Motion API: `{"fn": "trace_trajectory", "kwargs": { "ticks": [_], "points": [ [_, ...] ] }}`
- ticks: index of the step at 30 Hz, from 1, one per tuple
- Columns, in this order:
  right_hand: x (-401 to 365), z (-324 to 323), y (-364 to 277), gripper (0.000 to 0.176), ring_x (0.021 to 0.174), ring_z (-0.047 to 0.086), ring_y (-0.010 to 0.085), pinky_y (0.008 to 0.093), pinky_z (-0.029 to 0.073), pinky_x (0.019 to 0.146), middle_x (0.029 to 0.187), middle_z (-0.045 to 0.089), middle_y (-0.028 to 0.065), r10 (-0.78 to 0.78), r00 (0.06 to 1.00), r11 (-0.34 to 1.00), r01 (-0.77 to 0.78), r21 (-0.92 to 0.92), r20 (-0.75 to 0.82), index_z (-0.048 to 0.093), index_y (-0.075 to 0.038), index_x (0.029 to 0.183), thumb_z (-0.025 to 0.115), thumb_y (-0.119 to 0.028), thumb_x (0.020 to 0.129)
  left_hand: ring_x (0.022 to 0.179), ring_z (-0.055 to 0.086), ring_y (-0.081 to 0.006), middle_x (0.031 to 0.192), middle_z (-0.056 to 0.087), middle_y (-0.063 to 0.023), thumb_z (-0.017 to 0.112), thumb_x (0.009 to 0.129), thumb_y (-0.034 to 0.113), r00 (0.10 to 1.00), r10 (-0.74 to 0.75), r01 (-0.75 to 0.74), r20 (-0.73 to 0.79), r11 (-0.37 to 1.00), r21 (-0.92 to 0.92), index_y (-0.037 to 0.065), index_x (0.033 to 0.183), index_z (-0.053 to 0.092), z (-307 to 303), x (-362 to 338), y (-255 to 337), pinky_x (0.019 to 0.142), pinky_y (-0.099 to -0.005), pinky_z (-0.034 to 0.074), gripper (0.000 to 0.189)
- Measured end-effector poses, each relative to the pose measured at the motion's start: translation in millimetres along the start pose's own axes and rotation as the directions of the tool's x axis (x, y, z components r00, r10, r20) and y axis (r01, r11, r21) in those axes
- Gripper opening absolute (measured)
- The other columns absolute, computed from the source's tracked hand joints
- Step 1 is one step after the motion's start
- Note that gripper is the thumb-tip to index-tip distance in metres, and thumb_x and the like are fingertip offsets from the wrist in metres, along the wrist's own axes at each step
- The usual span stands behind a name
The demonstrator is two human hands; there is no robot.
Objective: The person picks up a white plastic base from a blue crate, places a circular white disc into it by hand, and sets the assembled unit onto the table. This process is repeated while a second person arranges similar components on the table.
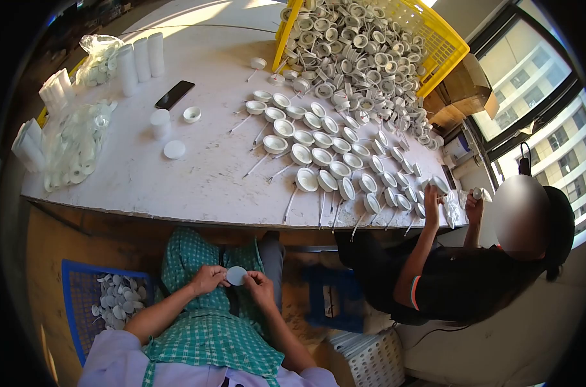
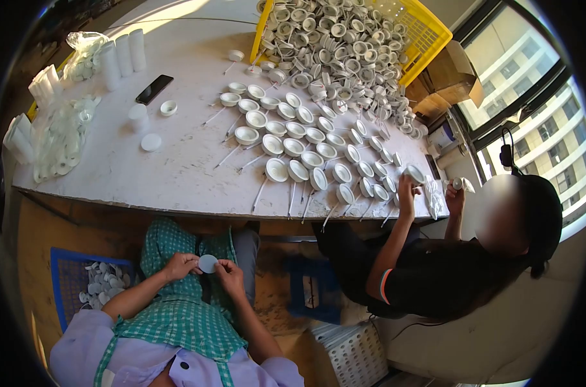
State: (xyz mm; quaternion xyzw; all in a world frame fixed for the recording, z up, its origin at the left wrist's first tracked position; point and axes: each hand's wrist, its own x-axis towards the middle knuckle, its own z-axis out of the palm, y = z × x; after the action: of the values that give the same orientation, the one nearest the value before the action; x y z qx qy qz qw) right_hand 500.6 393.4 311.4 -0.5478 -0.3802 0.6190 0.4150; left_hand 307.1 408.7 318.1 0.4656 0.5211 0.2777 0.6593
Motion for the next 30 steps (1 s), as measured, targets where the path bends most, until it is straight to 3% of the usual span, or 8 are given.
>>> {"fn": "trace_trajectory", "kwargs": {
  "ticks": [9,15,17,21,23,25,27,30],
  "points": [
    [-8.2,-17.9,11.5,0.012,0.063,0.049,0.0052,0.0188,0.040,0.058,0.073,0.057,-0.0015,0.038,0.997,0.999,-0.036,0.022,-0.073,0.061,-0.002,0.087,0.061,-0.013,0.084,0.081,0.065,-0.0163,0.093,0.066,-0.0135,0.054,0.086,0.010,0.993,-0.015,0.010,-0.119,0.999,-0.039,-0.006,0.099,0.061,-1.8,-5.4,25.2,0.074,-0.0267,0.051,0.021],
    [-13.4,-19.1,9.1,0.009,0.062,0.050,0.0052,0.0187,0.040,0.058,0.073,0.058,-0.0011,-0.023,0.995,0.999,0.021,-0.027,-0.094,0.060,-0.002,0.086,0.062,-0.010,0.084,0.082,0.064,-0.0158,0.093,0.066,-0.0127,0.056,0.085,0.011,0.964,0.156,-0.159,-0.215,0.987,0.006,-0.004,0.098,0.062,-13.2,-18.4,70.0,0.074,-0.0272,0.051,0.020],
    [-15.7,-16.5,4.3,0.007,0.060,0.051,0.0054,0.0190,0.041,0.057,0.073,0.058,-0.0004,-0.021,0.990,1.000,0.022,0.012,-0.137,0.059,-0.001,0.085,0.061,-0.008,0.083,0.082,0.064,-0.0151,0.092,0.067,-0.0119,0.058,0.084,0.010,0.905,0.302,-0.284,-0.298,0.953,0.103,-0.002,0.099,0.062,-19.4,-17.0,78.4,0.074,-0.0269,0.051,0.020],
    [-17.0,-11.8,-3.0,0.008,0.060,0.052,0.0060,0.0190,0.041,0.056,0.072,0.059,0.0006,0.003,0.988,1.000,-0.001,0.013,-0.157,0.058,-0.001,0.085,0.061,-0.008,0.084,0.081,0.064,-0.0145,0.091,0.067,-0.0117,0.061,0.081,0.011,0.800,0.428,-0.322,-0.421,0.897,0.301,0.001,0.100,0.062,-25.7,-18.0,120.4,0.074,-0.0274,0.051,0.022],
    [-16.1,-13.4,-1.4,0.008,0.060,0.053,0.0067,0.0197,0.042,0.057,0.073,0.059,0.0010,-0.010,0.990,1.000,0.008,-0.018,-0.143,0.058,-0.001,0.085,0.060,-0.009,0.084,0.082,0.065,-0.0174,0.093,0.066,-0.0130,0.063,0.079,0.012,0.702,0.502,-0.349,-0.505,0.861,0.371,0.003,0.102,0.062,-26.4,-6.5,128.2,0.075,-0.0289,0.051,0.025],
    [-15.9,-15.0,0.5,0.009,0.061,0.053,0.0074,0.0204,0.043,0.057,0.073,0.059,0.0015,-0.025,0.991,0.999,0.018,-0.049,-0.133,0.058,-0.001,0.085,0.060,-0.010,0.085,0.095,0.061,-0.0242,0.105,0.062,-0.0156,0.065,0.077,0.015,0.678,0.543,-0.330,-0.495,0.827,0.456,0.002,0.106,0.059,-30.5,13.1,130.4,0.083,-0.0334,0.048,0.033],
    [-16.5,-16.6,1.9,0.009,0.060,0.053,0.0075,0.0204,0.042,0.057,0.073,0.058,0.0014,-0.027,0.991,0.999,0.024,-0.025,-0.135,0.058,-0.002,0.084,0.060,-0.010,0.085,0.110,0.052,-0.0300,0.117,0.055,-0.0187,0.066,0.075,0.016,0.556,0.695,-0.321,-0.455,0.685,0.654,-0.001,0.112,0.054,-32.2,34.5,131.0,0.093,-0.0375,0.042,0.043],
    [-18.0,-18.3,3.5,0.010,0.059,0.053,0.0077,0.0204,0.042,0.057,0.072,0.057,0.0017,-0.026,0.989,1.000,0.026,-0.001,-0.146,0.057,-0.002,0.083,0.060,-0.011,0.085,0.119,0.043,-0.0364,0.124,0.048,-0.0240,0.067,0.073,0.022,0.620,0.642,-0.252,-0.450,0.707,0.661,-0.004,0.115,0.049,-33.3,55.4,137.2,0.100,-0.0406,0.034,0.052]
  ]
}}
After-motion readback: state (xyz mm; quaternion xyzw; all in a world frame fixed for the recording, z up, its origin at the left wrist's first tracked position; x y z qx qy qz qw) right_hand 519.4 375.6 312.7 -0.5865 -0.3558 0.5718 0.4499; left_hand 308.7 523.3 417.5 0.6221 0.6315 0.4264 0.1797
